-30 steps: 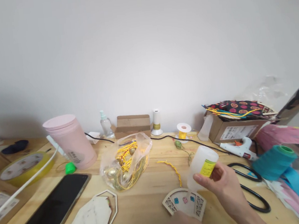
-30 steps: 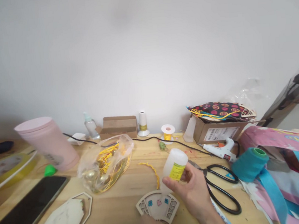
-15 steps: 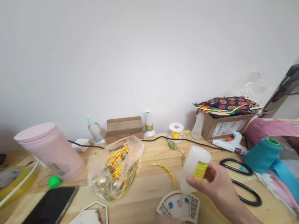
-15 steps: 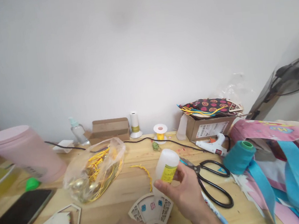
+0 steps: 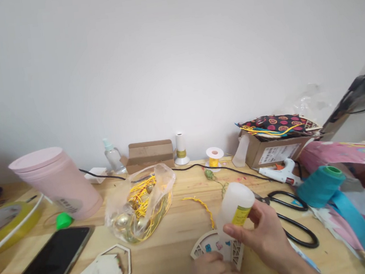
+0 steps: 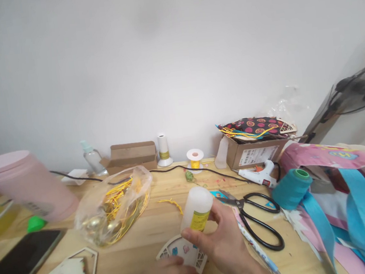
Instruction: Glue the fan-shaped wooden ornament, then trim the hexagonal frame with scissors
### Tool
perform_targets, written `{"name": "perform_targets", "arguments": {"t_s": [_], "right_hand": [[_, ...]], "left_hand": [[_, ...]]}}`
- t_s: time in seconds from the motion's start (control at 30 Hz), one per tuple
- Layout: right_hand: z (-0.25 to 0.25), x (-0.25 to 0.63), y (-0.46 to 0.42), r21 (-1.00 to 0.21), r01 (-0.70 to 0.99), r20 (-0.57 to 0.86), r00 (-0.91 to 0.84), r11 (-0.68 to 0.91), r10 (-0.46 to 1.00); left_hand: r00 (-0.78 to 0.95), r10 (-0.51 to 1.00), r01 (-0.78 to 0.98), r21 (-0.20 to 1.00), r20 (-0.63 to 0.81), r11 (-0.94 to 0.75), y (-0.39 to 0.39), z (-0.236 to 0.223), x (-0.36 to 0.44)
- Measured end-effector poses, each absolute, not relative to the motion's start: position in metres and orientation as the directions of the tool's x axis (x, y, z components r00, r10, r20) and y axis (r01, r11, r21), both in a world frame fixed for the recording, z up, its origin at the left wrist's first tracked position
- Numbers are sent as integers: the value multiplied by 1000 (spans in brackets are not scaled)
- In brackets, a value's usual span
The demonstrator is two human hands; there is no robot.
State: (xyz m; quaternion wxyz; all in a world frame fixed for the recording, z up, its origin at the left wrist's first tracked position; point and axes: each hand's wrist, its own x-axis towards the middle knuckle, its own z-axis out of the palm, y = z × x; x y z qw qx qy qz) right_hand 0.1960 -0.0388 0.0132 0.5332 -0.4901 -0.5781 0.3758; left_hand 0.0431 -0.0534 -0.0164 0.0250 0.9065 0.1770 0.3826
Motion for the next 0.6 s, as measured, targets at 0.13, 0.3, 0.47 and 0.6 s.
{"name": "perform_targets", "arguments": {"t_s": [0.13, 0.3, 0.47, 0.6], "right_hand": [[14, 196, -40, -954, 175, 252, 32, 242, 967], [13, 196, -40, -941, 222, 267, 27, 254, 963], [11, 196, -40, -932, 237, 288, 28, 273, 957], [10, 198, -39, -944, 203, 275, 49, 260, 960]], "left_hand": [[663, 383, 437, 82, 643, -896, -53, -17, 38], [702, 342, 402, 48, 625, -914, -54, -18, 38], [766, 333, 387, 18, 549, -922, -54, -19, 36], [800, 345, 370, 48, 491, -928, -54, -27, 34]]}}
